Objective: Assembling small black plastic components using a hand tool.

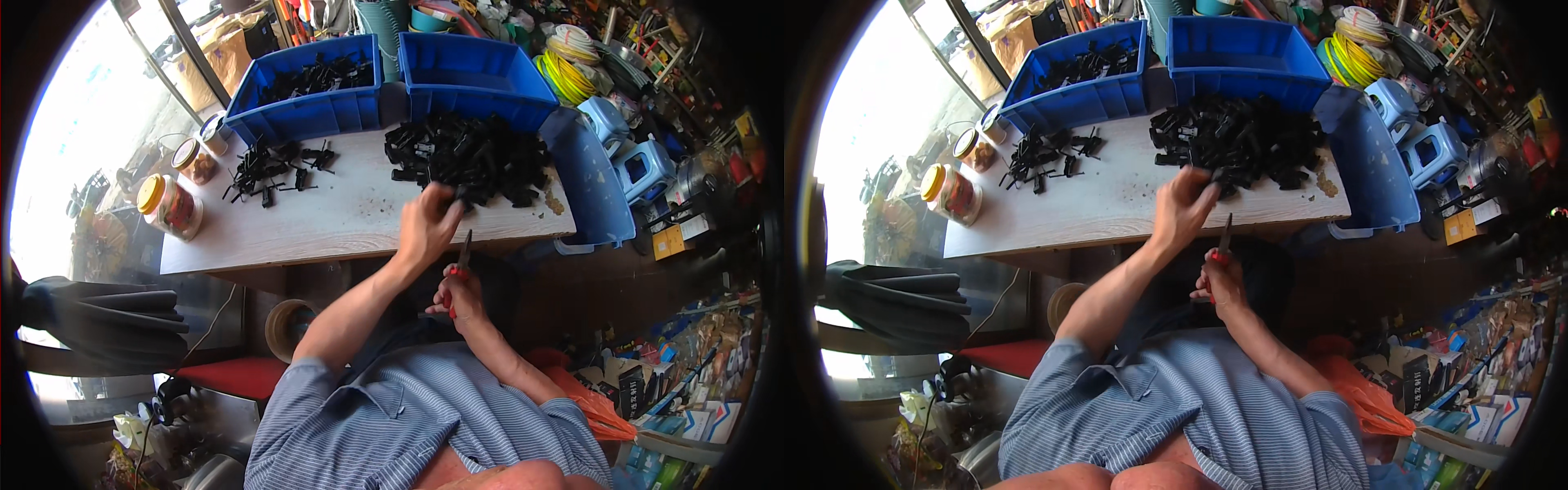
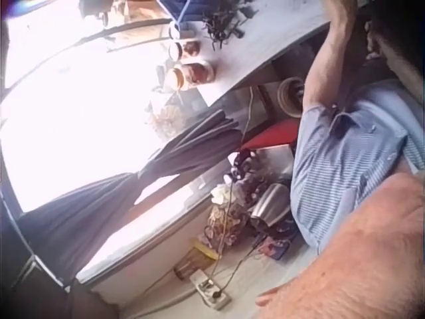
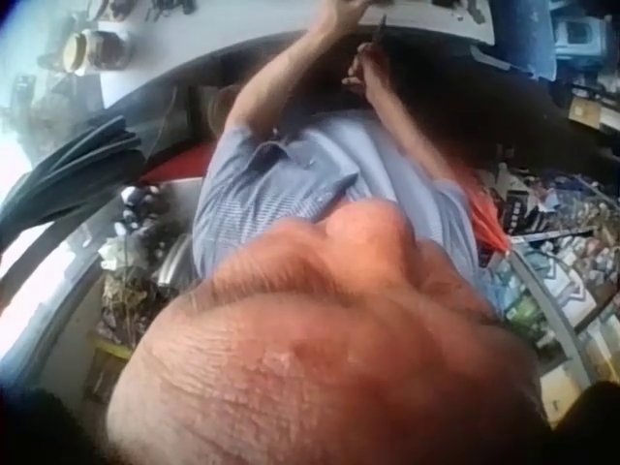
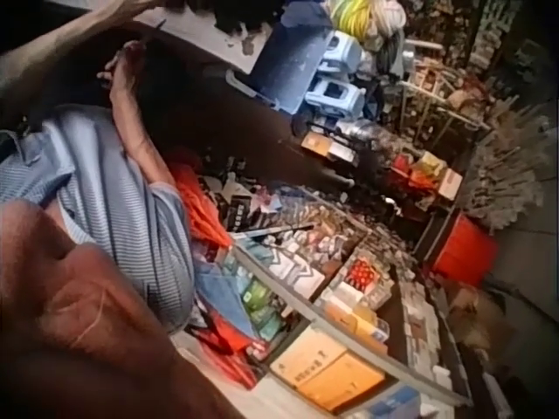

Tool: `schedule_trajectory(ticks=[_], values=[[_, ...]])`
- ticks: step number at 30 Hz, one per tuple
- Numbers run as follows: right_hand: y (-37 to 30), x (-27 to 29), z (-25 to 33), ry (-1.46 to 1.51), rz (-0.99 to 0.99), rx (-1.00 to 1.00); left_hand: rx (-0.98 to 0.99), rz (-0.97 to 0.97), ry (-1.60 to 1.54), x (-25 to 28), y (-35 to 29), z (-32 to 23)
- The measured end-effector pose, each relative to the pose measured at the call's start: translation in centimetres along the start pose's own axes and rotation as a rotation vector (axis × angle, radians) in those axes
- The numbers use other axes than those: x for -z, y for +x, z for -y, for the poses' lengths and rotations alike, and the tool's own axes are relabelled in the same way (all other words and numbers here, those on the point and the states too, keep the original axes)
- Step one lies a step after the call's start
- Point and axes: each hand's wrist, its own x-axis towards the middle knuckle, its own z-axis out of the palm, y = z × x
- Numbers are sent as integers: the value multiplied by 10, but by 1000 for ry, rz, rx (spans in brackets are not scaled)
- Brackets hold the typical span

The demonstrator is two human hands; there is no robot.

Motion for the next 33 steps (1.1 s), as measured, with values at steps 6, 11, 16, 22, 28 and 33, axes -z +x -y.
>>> schedule_trajectory(ticks=[6,11,16,22,28,33], values=[[-1,9,-1,-43,29,-31,-308,-94,-56,-17,92,-25],[-3,18,2,-3,48,-29,-402,-350,372,37,67,12],[-2,15,4,-20,74,-44,-194,-563,926,142,36,48],[1,15,0,-15,74,-17,133,-360,1099,184,23,67],[0,16,-4,-43,71,-13,-112,-230,1108,182,4,61],[2,18,-6,-48,57,-6,-173,-102,1075,174,-11,46]])
